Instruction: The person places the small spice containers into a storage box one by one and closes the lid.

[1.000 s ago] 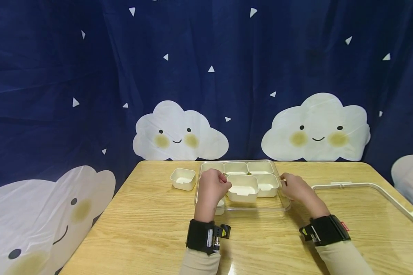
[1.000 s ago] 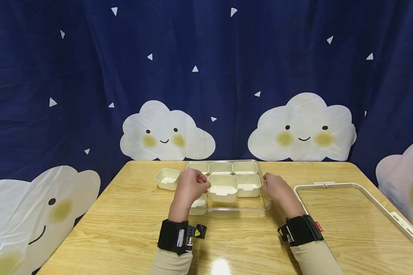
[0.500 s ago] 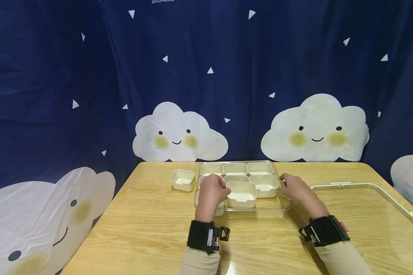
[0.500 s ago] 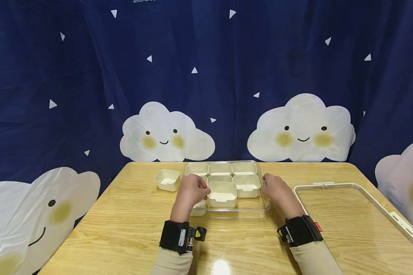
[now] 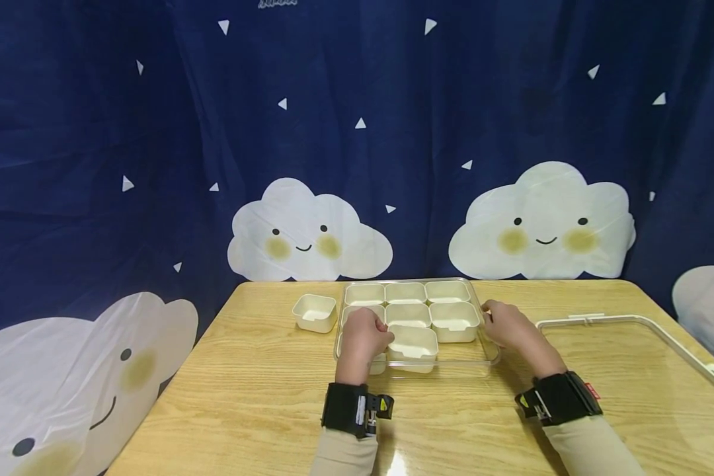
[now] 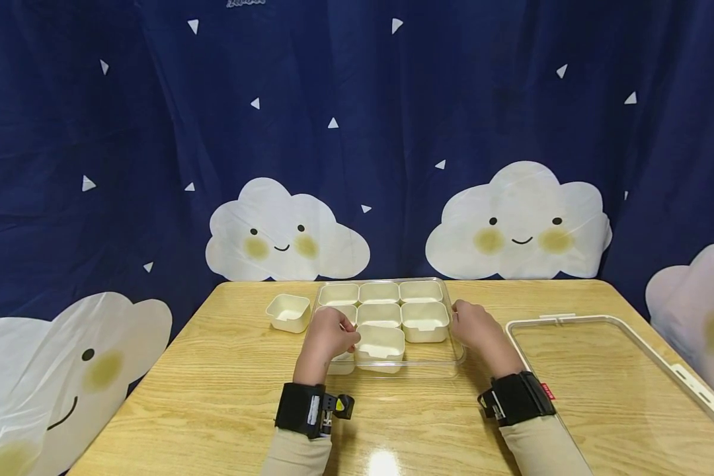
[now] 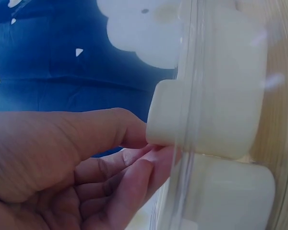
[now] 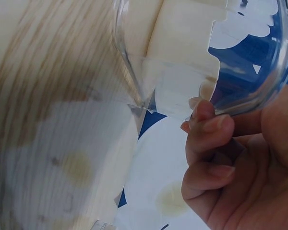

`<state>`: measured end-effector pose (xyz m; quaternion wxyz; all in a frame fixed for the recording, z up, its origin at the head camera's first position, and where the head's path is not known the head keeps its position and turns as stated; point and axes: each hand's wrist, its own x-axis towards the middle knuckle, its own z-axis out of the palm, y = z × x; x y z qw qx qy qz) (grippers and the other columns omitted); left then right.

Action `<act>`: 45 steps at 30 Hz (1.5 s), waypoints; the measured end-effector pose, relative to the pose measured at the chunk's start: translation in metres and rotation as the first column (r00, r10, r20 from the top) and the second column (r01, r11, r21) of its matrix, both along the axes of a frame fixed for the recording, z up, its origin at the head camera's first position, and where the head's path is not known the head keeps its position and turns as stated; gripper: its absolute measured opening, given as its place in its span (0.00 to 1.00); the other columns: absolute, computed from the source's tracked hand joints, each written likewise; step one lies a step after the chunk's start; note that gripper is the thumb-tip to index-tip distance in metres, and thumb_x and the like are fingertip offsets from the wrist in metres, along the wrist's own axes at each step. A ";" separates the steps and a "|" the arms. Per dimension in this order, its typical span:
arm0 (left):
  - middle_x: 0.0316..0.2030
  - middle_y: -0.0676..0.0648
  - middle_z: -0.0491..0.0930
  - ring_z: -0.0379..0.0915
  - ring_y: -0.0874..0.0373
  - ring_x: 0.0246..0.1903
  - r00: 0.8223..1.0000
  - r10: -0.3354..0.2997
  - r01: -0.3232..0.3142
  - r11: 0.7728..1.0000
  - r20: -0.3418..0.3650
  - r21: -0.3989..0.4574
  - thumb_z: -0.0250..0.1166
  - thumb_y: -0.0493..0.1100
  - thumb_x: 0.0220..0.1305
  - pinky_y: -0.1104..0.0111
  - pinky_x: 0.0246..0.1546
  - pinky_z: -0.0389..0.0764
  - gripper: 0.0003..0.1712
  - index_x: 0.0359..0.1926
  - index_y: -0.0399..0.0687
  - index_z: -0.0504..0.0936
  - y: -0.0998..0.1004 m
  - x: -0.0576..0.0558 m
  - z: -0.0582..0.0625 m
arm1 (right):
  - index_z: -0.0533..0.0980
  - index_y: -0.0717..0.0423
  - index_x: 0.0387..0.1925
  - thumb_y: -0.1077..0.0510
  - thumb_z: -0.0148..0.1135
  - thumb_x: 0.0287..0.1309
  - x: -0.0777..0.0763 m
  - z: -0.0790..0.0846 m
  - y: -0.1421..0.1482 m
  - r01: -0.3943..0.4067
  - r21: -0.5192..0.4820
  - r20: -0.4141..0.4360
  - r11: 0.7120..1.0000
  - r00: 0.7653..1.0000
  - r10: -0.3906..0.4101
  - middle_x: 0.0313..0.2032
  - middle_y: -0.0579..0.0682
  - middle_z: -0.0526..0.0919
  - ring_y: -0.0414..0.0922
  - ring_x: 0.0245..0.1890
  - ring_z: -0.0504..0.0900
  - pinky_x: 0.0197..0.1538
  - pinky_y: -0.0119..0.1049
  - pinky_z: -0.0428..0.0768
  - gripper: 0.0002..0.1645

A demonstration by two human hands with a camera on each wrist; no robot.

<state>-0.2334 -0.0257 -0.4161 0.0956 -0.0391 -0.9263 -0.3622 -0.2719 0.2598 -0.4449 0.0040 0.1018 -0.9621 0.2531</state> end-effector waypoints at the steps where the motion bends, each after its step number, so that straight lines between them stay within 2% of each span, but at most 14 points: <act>1: 0.11 0.53 0.72 0.68 0.60 0.15 1.000 0.003 -0.003 1.000 0.003 -0.007 0.71 0.30 0.45 0.71 0.19 0.68 0.16 0.12 0.45 0.74 0.000 0.000 -0.001 | 0.71 0.80 0.54 0.65 0.46 0.70 0.000 0.000 0.000 0.002 0.000 0.005 1.000 1.000 -0.002 0.32 0.60 0.79 0.48 0.25 0.77 0.27 0.40 0.73 0.20; 9: 0.17 0.51 0.75 0.70 0.56 0.18 0.998 0.018 -0.015 0.999 0.060 -0.047 0.69 0.31 0.44 0.68 0.19 0.70 0.11 0.14 0.44 0.78 0.000 0.002 0.000 | 0.70 0.80 0.55 0.65 0.45 0.71 0.000 -0.001 0.000 0.012 0.001 0.022 1.000 1.000 -0.012 0.32 0.60 0.78 0.49 0.26 0.77 0.27 0.39 0.73 0.21; 15: 0.12 0.51 0.78 0.75 0.56 0.17 0.996 0.004 -0.001 0.999 0.091 -0.033 0.67 0.29 0.46 0.69 0.20 0.71 0.11 0.14 0.43 0.79 0.001 0.001 -0.001 | 0.71 0.80 0.54 0.65 0.45 0.70 0.000 -0.001 0.000 0.008 0.007 0.003 1.000 1.000 -0.008 0.34 0.62 0.79 0.50 0.27 0.78 0.28 0.40 0.73 0.20; 20: 0.10 0.51 0.78 0.77 0.56 0.17 0.990 -0.004 0.006 1.000 0.138 -0.016 0.66 0.28 0.47 0.70 0.20 0.70 0.13 0.12 0.45 0.77 0.001 0.001 -0.002 | 0.70 0.80 0.54 0.65 0.45 0.70 0.000 0.000 0.000 -0.001 0.006 -0.001 1.000 1.000 0.001 0.33 0.62 0.79 0.49 0.26 0.77 0.28 0.40 0.73 0.20; 26: 0.09 0.52 0.77 0.73 0.57 0.14 0.988 -0.007 0.012 0.999 0.157 -0.030 0.65 0.28 0.48 0.71 0.16 0.63 0.20 0.08 0.48 0.70 0.003 0.000 -0.002 | 0.70 0.80 0.54 0.65 0.45 0.70 0.000 0.001 -0.001 0.004 0.011 0.002 1.000 1.000 -0.004 0.34 0.63 0.79 0.50 0.27 0.78 0.28 0.40 0.73 0.20; 32: 0.08 0.52 0.73 0.68 0.57 0.13 0.988 0.000 0.005 1.000 0.153 -0.030 0.64 0.29 0.46 0.71 0.15 0.61 0.20 0.08 0.49 0.68 0.004 -0.001 -0.005 | 0.71 0.80 0.52 0.66 0.45 0.70 0.001 0.002 -0.002 -0.004 0.024 -0.010 1.000 1.000 0.004 0.33 0.62 0.79 0.51 0.28 0.77 0.28 0.40 0.72 0.19; 38: 0.05 0.55 0.64 0.60 0.59 0.10 0.996 -0.018 0.019 1.000 0.089 -0.009 0.61 0.27 0.43 0.72 0.13 0.56 0.20 0.06 0.49 0.66 0.005 -0.001 -0.008 | 0.70 0.81 0.53 0.66 0.45 0.70 0.003 0.004 -0.003 -0.003 0.021 -0.004 1.000 1.000 0.003 0.34 0.63 0.79 0.51 0.28 0.77 0.28 0.40 0.73 0.19; 45: 0.04 0.56 0.65 0.63 0.58 0.09 0.997 -0.013 0.013 1.000 0.080 -0.003 0.62 0.28 0.45 0.72 0.12 0.56 0.21 0.05 0.49 0.67 0.006 -0.001 -0.009 | 0.70 0.80 0.53 0.66 0.46 0.69 0.003 0.004 -0.003 0.003 0.006 -0.002 1.000 1.000 -0.003 0.33 0.62 0.79 0.49 0.25 0.77 0.26 0.39 0.73 0.19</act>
